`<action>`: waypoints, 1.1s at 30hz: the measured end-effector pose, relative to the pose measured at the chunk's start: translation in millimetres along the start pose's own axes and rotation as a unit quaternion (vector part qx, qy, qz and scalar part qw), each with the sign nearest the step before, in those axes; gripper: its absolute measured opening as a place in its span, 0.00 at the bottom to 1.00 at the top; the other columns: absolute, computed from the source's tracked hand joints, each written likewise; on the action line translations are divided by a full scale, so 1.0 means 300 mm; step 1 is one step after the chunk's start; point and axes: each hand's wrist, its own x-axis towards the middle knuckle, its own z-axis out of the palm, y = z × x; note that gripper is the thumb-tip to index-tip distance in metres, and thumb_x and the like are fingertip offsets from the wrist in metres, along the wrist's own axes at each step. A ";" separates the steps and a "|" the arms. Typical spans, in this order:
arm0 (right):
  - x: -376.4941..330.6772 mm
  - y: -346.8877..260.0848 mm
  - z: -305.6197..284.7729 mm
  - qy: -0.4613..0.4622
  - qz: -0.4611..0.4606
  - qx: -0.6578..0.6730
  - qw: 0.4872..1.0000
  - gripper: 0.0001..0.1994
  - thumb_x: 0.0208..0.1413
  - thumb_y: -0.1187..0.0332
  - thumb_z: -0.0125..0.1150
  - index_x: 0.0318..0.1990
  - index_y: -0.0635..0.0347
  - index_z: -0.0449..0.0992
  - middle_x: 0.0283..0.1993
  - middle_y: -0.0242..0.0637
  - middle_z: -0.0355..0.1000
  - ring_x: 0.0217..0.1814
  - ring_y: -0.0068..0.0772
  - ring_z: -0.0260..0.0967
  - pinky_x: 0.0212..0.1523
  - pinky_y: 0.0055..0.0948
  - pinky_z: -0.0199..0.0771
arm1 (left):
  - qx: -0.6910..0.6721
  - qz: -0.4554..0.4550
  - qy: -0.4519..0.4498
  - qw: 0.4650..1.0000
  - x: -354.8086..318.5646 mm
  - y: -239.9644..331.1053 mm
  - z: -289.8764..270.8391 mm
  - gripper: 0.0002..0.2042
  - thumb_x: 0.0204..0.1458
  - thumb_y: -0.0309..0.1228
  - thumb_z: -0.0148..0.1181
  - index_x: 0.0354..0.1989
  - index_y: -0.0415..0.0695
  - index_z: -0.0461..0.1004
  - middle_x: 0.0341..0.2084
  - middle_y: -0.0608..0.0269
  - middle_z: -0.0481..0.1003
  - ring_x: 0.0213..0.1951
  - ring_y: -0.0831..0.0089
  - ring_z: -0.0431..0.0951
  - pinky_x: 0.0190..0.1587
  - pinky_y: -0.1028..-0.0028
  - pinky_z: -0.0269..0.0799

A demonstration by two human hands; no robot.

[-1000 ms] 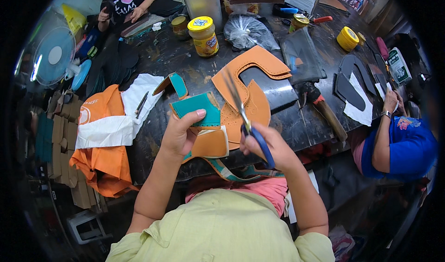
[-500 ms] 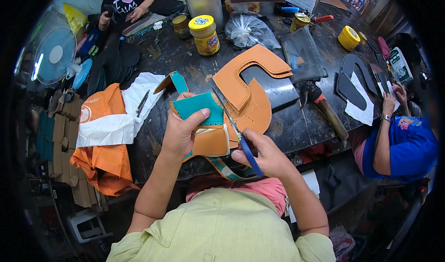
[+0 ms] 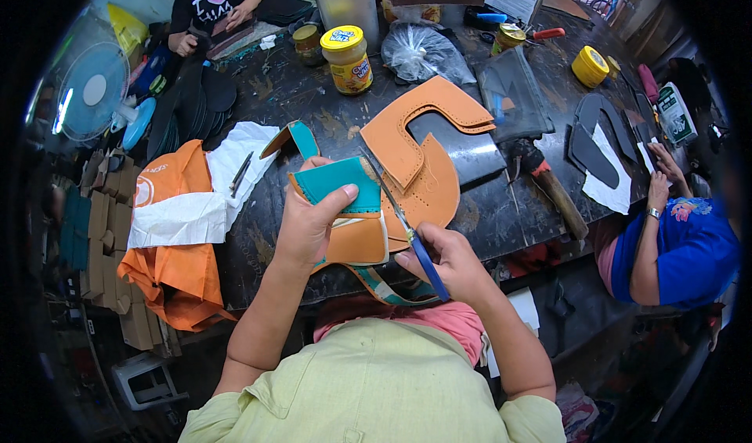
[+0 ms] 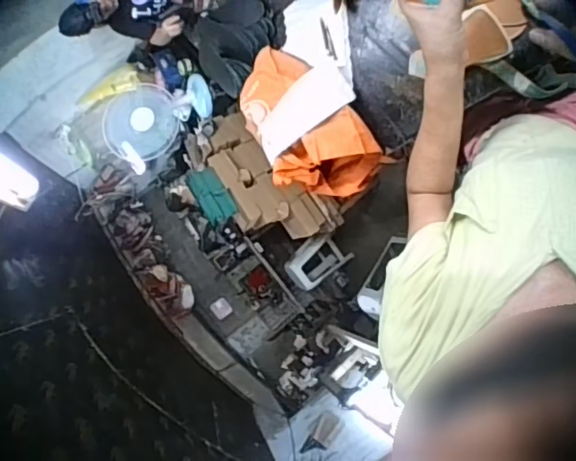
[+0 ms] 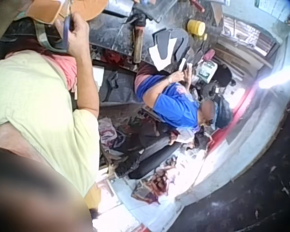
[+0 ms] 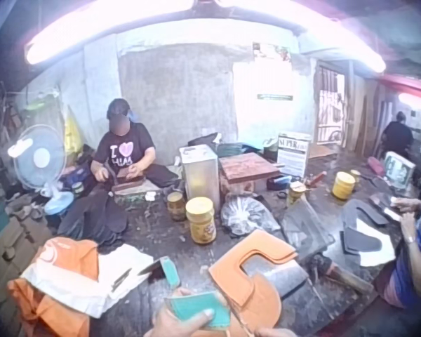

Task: The person wipes a worktable with a white cloth, then uses shears to trim and cut orange and teal leather pieces. They handle multiple leather parts, repositioning them and cutting along edges. The person also opens a yellow-lidded jar and applies its contents to a leather piece.

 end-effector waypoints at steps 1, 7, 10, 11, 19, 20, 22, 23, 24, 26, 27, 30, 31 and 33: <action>-0.002 0.002 0.000 0.003 -0.002 -0.007 1.000 0.15 0.59 0.64 0.73 0.37 0.65 0.74 0.27 0.26 0.66 0.30 0.14 0.59 0.30 0.22 0.63 | 0.002 -0.001 0.003 1.000 0.001 -0.001 0.000 0.17 0.56 0.22 0.69 0.49 0.41 0.68 0.40 0.63 0.77 0.41 0.77 0.82 0.46 0.73 0.82; -0.010 0.013 0.001 0.024 -0.008 -0.005 1.000 0.14 0.58 0.66 0.74 0.31 0.63 0.73 0.25 0.23 0.64 0.28 0.11 0.58 0.27 0.20 0.61 | 0.002 -0.005 -0.001 1.000 0.003 0.000 -0.004 0.17 0.56 0.22 0.69 0.48 0.40 0.68 0.40 0.63 0.77 0.42 0.77 0.82 0.47 0.73 0.82; -0.013 0.017 0.004 0.031 -0.003 -0.002 1.000 0.14 0.59 0.68 0.73 0.30 0.62 0.72 0.24 0.20 0.63 0.27 0.10 0.57 0.26 0.19 0.58 | 0.007 0.005 -0.005 1.000 0.002 0.000 -0.005 0.16 0.56 0.22 0.69 0.48 0.40 0.68 0.40 0.63 0.78 0.42 0.77 0.82 0.47 0.73 0.82; -0.014 0.018 0.005 0.034 0.014 -0.005 0.999 0.14 0.59 0.68 0.73 0.29 0.62 0.72 0.23 0.20 0.62 0.26 0.09 0.57 0.25 0.19 0.58 | 0.006 0.005 -0.007 1.000 0.001 -0.001 -0.004 0.16 0.56 0.22 0.69 0.48 0.40 0.68 0.40 0.63 0.78 0.42 0.77 0.82 0.48 0.73 0.82; -0.026 0.031 0.010 0.053 0.019 -0.001 0.998 0.11 0.59 0.69 0.72 0.31 0.62 0.74 0.24 0.19 0.64 0.27 0.10 0.59 0.27 0.19 0.59 | -0.009 -0.006 -0.005 1.000 -0.002 -0.017 0.003 0.16 0.56 0.19 0.67 0.49 0.42 0.68 0.41 0.63 0.77 0.43 0.76 0.82 0.50 0.71 0.82; -0.025 0.033 0.009 0.053 0.028 -0.001 0.998 0.11 0.58 0.69 0.72 0.32 0.62 0.74 0.25 0.20 0.64 0.28 0.11 0.60 0.28 0.19 0.60 | -0.012 -0.010 -0.003 1.000 -0.003 -0.018 0.003 0.16 0.56 0.19 0.67 0.49 0.42 0.68 0.41 0.63 0.77 0.43 0.76 0.82 0.50 0.71 0.82; -0.020 0.037 0.006 0.054 0.005 -0.026 0.998 0.12 0.58 0.66 0.73 0.32 0.63 0.75 0.25 0.22 0.65 0.27 0.11 0.59 0.27 0.20 0.59 | -0.022 -0.017 -0.004 1.000 -0.004 -0.021 0.004 0.16 0.56 0.19 0.67 0.49 0.42 0.68 0.41 0.64 0.77 0.43 0.76 0.82 0.50 0.72 0.81; -0.015 0.039 0.003 0.056 0.010 -0.043 0.997 0.13 0.58 0.65 0.74 0.32 0.64 0.76 0.25 0.23 0.65 0.27 0.12 0.59 0.26 0.20 0.59 | -0.008 -0.010 -0.008 1.000 -0.003 -0.023 0.005 0.15 0.57 0.20 0.67 0.48 0.42 0.68 0.41 0.64 0.77 0.43 0.77 0.81 0.48 0.73 0.81; -0.009 0.042 0.001 0.055 -0.007 -0.031 0.998 0.14 0.58 0.64 0.74 0.32 0.64 0.76 0.25 0.23 0.65 0.27 0.12 0.59 0.26 0.21 0.59 | 0.003 0.000 -0.014 1.000 -0.001 -0.025 0.007 0.15 0.57 0.21 0.68 0.48 0.42 0.68 0.40 0.64 0.77 0.42 0.78 0.81 0.47 0.74 0.81; 0.006 0.045 -0.003 0.054 -0.009 -0.015 0.998 0.14 0.58 0.63 0.75 0.32 0.64 0.76 0.26 0.25 0.65 0.27 0.13 0.59 0.26 0.22 0.59 | 0.011 0.004 -0.023 1.000 0.002 -0.031 0.014 0.14 0.58 0.22 0.68 0.47 0.42 0.68 0.40 0.64 0.78 0.42 0.79 0.81 0.45 0.75 0.81; 0.014 0.046 -0.004 0.057 -0.011 -0.016 0.998 0.15 0.58 0.63 0.75 0.32 0.64 0.75 0.25 0.24 0.65 0.27 0.13 0.58 0.26 0.22 0.59 | 0.008 -0.001 -0.027 1.000 0.002 -0.037 0.019 0.15 0.58 0.22 0.68 0.47 0.42 0.68 0.40 0.64 0.78 0.42 0.79 0.81 0.45 0.75 0.81; 0.025 0.046 -0.004 0.065 -0.011 -0.027 0.997 0.15 0.58 0.63 0.75 0.31 0.63 0.75 0.24 0.23 0.64 0.27 0.13 0.57 0.26 0.22 0.58 | 0.019 -0.004 -0.030 0.999 -0.002 -0.043 0.022 0.14 0.57 0.21 0.68 0.47 0.43 0.69 0.40 0.65 0.77 0.42 0.78 0.81 0.47 0.73 0.81; 0.025 0.045 -0.003 0.067 -0.006 -0.037 0.997 0.15 0.58 0.64 0.74 0.31 0.63 0.75 0.24 0.23 0.63 0.27 0.13 0.57 0.26 0.22 0.58 | 0.026 -0.003 -0.029 0.999 -0.003 -0.042 0.018 0.14 0.57 0.20 0.68 0.47 0.43 0.69 0.39 0.65 0.77 0.42 0.78 0.81 0.49 0.72 0.80; 0.019 0.045 -0.008 0.083 0.003 -0.046 0.995 0.14 0.58 0.65 0.74 0.31 0.63 0.74 0.24 0.22 0.62 0.27 0.13 0.56 0.27 0.22 0.57 | 0.051 -0.010 -0.020 0.998 -0.007 -0.031 0.002 0.15 0.56 0.21 0.69 0.47 0.42 0.70 0.40 0.64 0.78 0.42 0.77 0.81 0.49 0.72 0.80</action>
